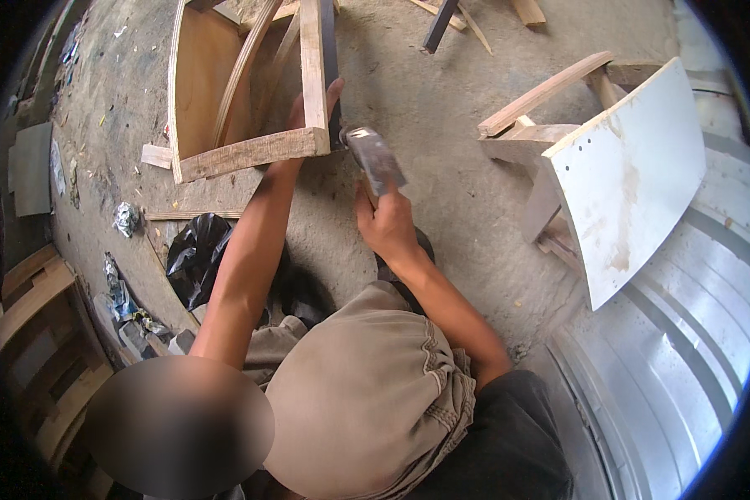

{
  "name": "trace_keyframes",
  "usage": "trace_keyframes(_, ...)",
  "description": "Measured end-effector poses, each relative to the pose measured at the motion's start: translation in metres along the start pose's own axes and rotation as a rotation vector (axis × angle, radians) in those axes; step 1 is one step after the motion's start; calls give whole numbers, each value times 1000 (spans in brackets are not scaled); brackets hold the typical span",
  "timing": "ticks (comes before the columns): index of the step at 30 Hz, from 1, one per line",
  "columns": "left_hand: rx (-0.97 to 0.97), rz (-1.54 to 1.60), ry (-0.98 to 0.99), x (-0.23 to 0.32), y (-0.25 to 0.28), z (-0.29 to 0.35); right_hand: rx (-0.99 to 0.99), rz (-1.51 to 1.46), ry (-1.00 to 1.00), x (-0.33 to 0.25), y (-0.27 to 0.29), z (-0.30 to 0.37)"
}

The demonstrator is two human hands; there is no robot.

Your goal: The person sits on the floor and uses a hand saw to cut a piece of wood. They then fit the cut piece into a wooden frame structure and secure it by hammering nails into the joints.

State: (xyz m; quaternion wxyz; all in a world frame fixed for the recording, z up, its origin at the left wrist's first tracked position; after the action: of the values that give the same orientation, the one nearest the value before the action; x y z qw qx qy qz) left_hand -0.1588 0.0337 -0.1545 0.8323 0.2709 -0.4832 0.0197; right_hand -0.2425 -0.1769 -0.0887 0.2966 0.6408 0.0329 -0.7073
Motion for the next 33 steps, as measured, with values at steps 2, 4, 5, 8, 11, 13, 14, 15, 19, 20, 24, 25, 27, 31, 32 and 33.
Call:
trace_keyframes(2,-24,64,-18,5,-3,4,211,-52,243,-7,7,7)
trace_keyframes(4,-45,101,-35,10,-4,9,290,22,429,-3,2,6)
trace_keyframes(5,-52,90,-35,13,-4,11,334,61,527,-1,0,5)
trace_keyframes(8,-8,-9,-24,11,-2,7,11,93,32,16,-17,9)
trace_keyframes(11,-32,-4,27,12,-1,8,150,-30,208,4,-9,11)
trace_keyframes(13,-59,33,47,14,-1,10,201,-41,309,2,-7,11)
trace_keyframes(14,-62,46,45,14,-2,10,172,-37,283,5,-8,8)
trace_keyframes(15,-64,59,43,14,-2,10,143,-34,256,8,-9,7)
trace_keyframes(19,-53,72,64,10,-2,9,49,-39,18,13,-4,-1)
trace_keyframes(20,-56,136,29,9,-4,10,130,-61,96,10,0,-2)
trace_keyframes(24,-5,109,-227,12,-3,7,315,-65,127,23,1,-14)
trace_keyframes(25,17,84,-266,14,-3,8,276,-190,37,30,-1,-17)
trace_keyframes(27,40,19,-252,14,-5,7,201,-444,-139,43,-8,-21)
trace_keyframes(31,46,-91,-76,-1,-11,-4,200,-874,-405,40,-18,-7)
trace_keyframes(32,53,-117,-40,-11,-9,-8,198,-910,-414,37,-22,-2)
trace_keyframes(33,51,-117,-20,-33,-10,-22,196,-945,-422,35,-25,1)
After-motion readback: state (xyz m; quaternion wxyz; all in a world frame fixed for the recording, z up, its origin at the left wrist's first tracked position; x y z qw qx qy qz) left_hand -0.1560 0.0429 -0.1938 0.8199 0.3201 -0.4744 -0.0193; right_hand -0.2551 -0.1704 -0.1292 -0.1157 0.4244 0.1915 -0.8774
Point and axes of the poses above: each hand's wrist, its own z-axis away from the middle knuckle, its own y-axis out of the back of the hand, x = y × z, the point moved 4 cm from there along -z, towards the middle knuckle, and after that the axes turned 5 degrees about y, right-handed, at the moved point
